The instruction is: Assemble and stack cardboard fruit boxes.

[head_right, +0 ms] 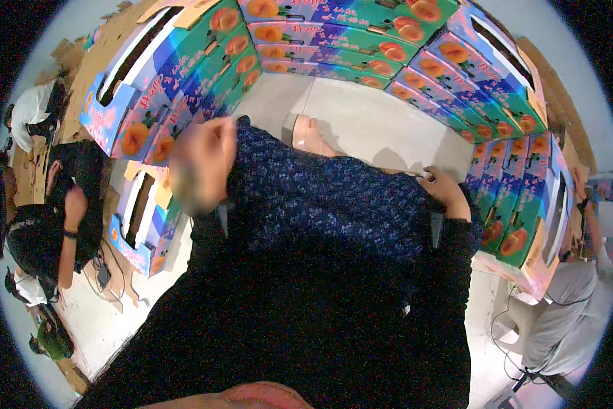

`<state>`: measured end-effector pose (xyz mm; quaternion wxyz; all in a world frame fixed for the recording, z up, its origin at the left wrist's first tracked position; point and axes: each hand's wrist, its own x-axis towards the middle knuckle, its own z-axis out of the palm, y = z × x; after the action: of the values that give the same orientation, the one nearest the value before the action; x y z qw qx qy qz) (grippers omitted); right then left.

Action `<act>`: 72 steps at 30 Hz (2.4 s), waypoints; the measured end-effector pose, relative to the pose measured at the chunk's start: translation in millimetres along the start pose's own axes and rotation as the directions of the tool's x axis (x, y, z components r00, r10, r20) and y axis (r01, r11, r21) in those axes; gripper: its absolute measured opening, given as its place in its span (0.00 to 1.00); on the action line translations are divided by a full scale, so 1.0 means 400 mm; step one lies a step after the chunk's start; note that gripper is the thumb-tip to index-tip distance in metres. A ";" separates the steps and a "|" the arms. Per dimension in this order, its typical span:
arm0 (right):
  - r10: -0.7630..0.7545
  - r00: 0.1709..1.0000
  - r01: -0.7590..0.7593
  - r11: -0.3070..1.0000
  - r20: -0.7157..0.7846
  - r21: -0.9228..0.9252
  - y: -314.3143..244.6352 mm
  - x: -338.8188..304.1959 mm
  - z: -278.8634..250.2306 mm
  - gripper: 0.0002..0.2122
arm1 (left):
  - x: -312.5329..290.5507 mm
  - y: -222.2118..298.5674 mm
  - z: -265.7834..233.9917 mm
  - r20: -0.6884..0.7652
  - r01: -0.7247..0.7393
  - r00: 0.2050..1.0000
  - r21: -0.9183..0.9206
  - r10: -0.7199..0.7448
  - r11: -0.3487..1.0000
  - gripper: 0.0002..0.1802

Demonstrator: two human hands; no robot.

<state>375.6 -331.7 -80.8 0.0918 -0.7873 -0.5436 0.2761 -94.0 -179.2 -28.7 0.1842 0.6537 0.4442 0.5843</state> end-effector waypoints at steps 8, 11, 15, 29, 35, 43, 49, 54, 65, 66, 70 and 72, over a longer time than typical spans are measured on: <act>0.094 0.972 -0.078 0.993 0.217 -0.085 -0.026 0.003 -0.030 0.27 | -0.219 -0.231 -0.425 -0.390 0.289 0.917 0.790 0.081 0.541 0.18; 0.099 0.962 -0.073 0.991 0.253 -0.112 -0.021 0.018 -0.027 0.28 | -0.339 -0.394 -0.604 -0.360 0.350 0.933 0.907 -0.002 0.234 0.26; 0.094 0.966 -0.075 0.993 0.242 -0.086 0.018 0.021 -0.014 0.29 | -0.350 -0.446 -0.678 -0.346 0.404 0.752 0.915 -0.561 -0.022 0.52; 0.133 0.974 -0.113 0.987 0.183 -0.114 -0.022 -0.001 -0.017 0.25 | -0.300 -0.350 -0.678 -0.203 0.251 0.909 0.964 -0.364 0.088 0.56; 0.099 0.975 -0.069 0.986 0.198 -0.155 -0.003 0.015 -0.011 0.26 | -0.258 -0.171 -0.665 -0.477 0.492 0.829 0.870 0.292 0.028 0.55; -0.081 0.990 0.101 0.979 0.113 -0.179 -0.014 0.010 -0.019 0.24 | -0.040 0.160 -0.705 -0.060 0.115 0.736 0.993 0.674 -0.038 0.55; -0.230 0.972 0.220 0.960 -0.039 -0.173 -0.128 -0.010 -0.055 0.21 | 0.079 0.344 -0.630 0.069 -0.152 0.785 0.985 0.616 0.084 0.49; -0.200 0.979 0.205 0.961 0.049 -0.183 -0.102 -0.015 -0.044 0.20 | 0.125 0.381 -0.532 0.289 -0.381 0.786 0.922 0.546 0.060 0.46; -0.609 0.789 0.605 0.749 -0.078 0.269 -0.432 -0.116 -0.123 0.36 | 0.105 0.437 -0.386 0.512 -0.611 0.771 0.762 0.379 0.215 0.43; -0.613 0.786 0.609 0.747 -0.078 0.268 -0.477 -0.124 -0.117 0.36 | 0.097 0.447 -0.375 0.555 -0.634 0.766 0.737 0.324 0.236 0.44; -0.739 0.592 0.785 0.441 -0.321 0.435 -0.561 -0.103 -0.123 0.44 | 0.080 0.462 -0.328 0.662 -0.700 0.708 0.613 0.245 0.366 0.46; -0.664 0.602 0.755 0.293 -0.443 0.587 -0.582 -0.052 -0.150 0.46 | 0.078 0.479 -0.302 0.707 -0.728 0.673 0.581 0.215 0.364 0.47</act>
<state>214.9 -250.0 79.5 0.5398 -0.3703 -0.6691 0.3520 -138.5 -291.1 165.9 -0.2244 0.8894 0.3783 0.1245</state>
